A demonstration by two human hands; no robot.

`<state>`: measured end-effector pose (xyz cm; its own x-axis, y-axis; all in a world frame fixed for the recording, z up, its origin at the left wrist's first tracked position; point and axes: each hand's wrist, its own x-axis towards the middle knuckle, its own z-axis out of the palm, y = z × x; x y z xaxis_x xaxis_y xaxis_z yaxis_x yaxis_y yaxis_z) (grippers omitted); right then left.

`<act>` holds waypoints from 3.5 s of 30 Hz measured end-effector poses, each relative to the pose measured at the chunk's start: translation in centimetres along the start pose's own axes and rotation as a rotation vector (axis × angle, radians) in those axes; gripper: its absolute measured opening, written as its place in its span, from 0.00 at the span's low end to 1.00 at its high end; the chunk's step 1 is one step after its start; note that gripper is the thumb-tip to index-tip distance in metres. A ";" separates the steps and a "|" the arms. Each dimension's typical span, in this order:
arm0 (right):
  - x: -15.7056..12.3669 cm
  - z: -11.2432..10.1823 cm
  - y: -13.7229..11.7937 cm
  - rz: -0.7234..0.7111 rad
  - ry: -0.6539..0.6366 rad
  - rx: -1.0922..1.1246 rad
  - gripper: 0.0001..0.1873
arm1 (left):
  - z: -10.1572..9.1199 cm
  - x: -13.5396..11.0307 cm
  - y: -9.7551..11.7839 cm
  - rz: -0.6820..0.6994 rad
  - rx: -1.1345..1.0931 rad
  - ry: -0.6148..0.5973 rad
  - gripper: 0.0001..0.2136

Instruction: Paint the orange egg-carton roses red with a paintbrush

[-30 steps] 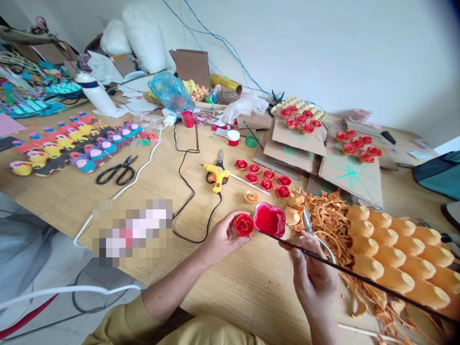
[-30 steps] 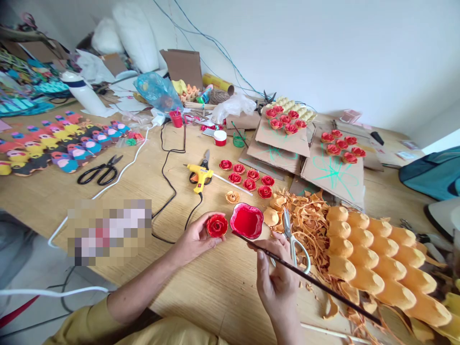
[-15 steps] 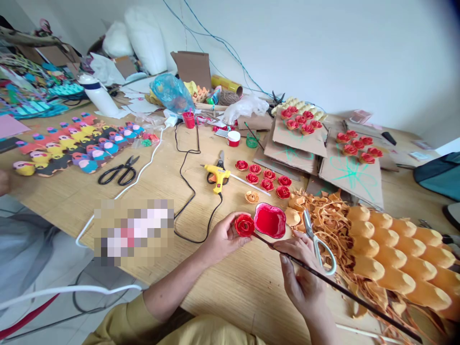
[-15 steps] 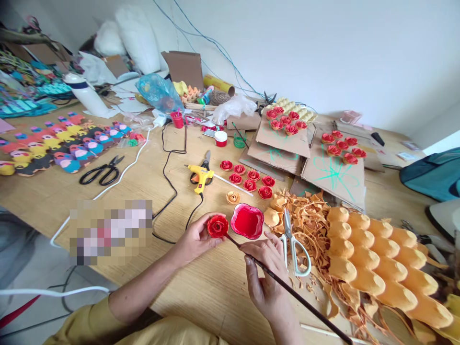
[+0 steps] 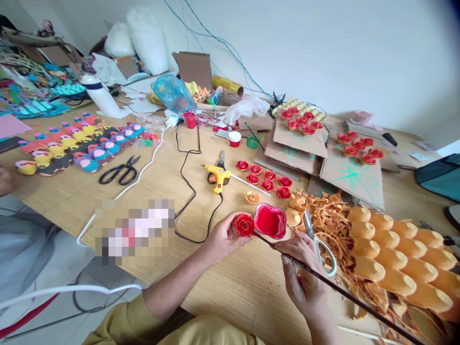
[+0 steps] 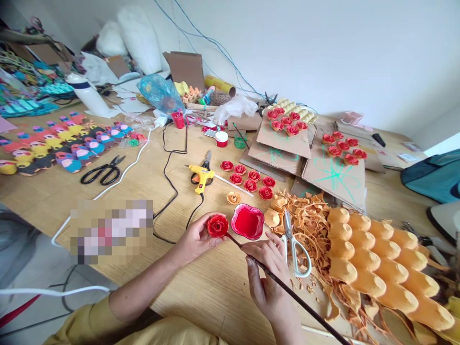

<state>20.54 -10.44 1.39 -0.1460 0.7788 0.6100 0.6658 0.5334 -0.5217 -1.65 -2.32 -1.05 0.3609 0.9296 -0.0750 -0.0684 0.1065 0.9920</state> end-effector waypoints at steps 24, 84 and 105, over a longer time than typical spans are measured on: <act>0.0 1.3 -0.5 -0.032 0.133 -0.125 0.11 | 0.6 -0.4 -0.1 0.087 0.124 0.040 0.24; -0.5 2.7 -1.1 0.175 0.225 0.094 0.08 | 0.5 -0.5 -0.3 0.215 0.211 0.109 0.22; -0.2 1.9 -0.5 -0.023 0.228 -0.087 0.12 | 0.3 -0.2 -0.4 0.080 0.029 0.040 0.25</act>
<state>18.84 -10.23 0.41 0.0007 0.6670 0.7450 0.7262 0.5118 -0.4590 -1.38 -2.64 -1.41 0.3176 0.9482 0.0008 -0.0685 0.0221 0.9974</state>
